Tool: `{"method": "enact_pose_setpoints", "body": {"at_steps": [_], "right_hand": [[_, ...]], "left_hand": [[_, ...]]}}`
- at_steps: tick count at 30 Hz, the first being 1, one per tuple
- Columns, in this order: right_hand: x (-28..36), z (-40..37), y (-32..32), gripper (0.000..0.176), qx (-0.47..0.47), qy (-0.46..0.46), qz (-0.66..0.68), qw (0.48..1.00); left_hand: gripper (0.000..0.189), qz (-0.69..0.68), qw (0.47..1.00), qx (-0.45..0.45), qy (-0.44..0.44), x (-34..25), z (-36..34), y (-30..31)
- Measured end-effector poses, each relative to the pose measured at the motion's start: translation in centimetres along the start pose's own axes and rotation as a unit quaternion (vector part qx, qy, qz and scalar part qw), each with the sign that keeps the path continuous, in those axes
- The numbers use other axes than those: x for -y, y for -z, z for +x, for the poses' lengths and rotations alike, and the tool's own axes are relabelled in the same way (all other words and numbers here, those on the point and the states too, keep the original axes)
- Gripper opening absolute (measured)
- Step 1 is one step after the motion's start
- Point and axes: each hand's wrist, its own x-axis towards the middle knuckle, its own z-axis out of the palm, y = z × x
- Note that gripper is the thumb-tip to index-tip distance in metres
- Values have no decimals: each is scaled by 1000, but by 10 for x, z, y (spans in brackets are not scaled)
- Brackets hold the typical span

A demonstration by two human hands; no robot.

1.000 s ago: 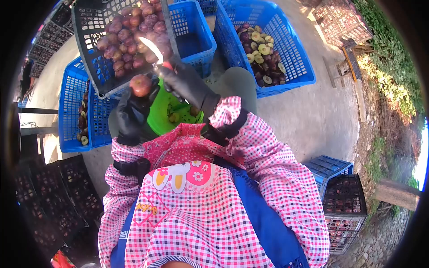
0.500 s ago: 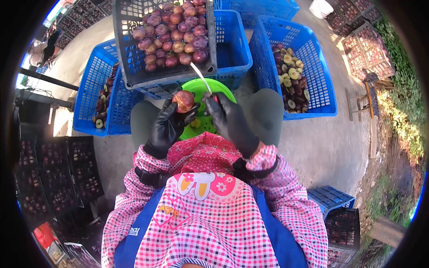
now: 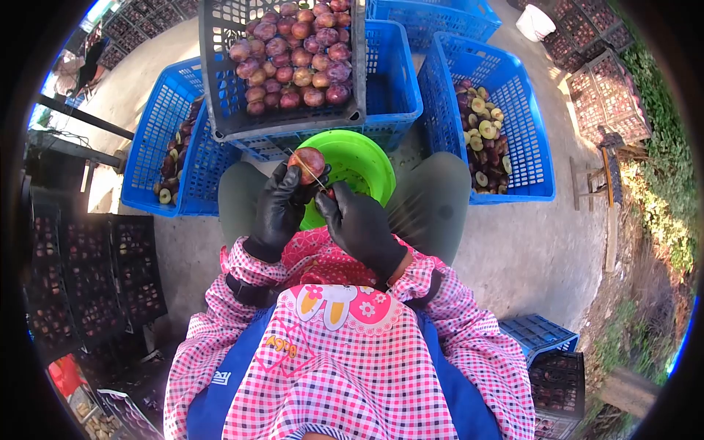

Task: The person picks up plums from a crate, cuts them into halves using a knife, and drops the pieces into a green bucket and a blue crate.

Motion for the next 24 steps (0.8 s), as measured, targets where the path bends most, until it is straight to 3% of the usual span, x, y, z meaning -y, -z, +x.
{"method": "enact_pose_setpoints", "body": {"at_steps": [6,8,12,14,16,18,19,20,21,23,24], "right_hand": [[-6,1,-9,26,-13,-2,-37,999],[-12,-4,-15,26,-28,1,-55,998],[-15,-5,-17,25,-41,24,-47,998],[-14,-4,-18,25,-38,22,-45,998],[-15,-6,-23,17,-67,27,-37,997],[-15,-4,-25,21,-80,33,-28,996],[-15,-4,-25,25,-93,36,-19,995],[-16,-4,-23,25,-95,34,-21,995],[-18,-4,-20,26,-78,36,-18,996],[-17,-2,-17,27,-62,41,-13,997],[-15,-3,-16,26,-65,45,-5,997]], "left_hand": [[48,18,1000,12,-4,1,-1,0],[49,121,992,13,-20,5,-3,0],[51,143,989,7,-26,3,-4,-2],[51,-118,991,46,52,3,-1,0],[51,-128,987,62,78,7,6,0],[52,-137,982,81,104,8,9,-2],[52,31,998,54,28,9,7,-3],[53,197,979,24,-49,9,4,-5],[53,197,979,25,-47,8,2,-6],[52,415,891,29,-183,-4,0,-16],[52,415,891,28,-184,-4,-1,-18]]}}
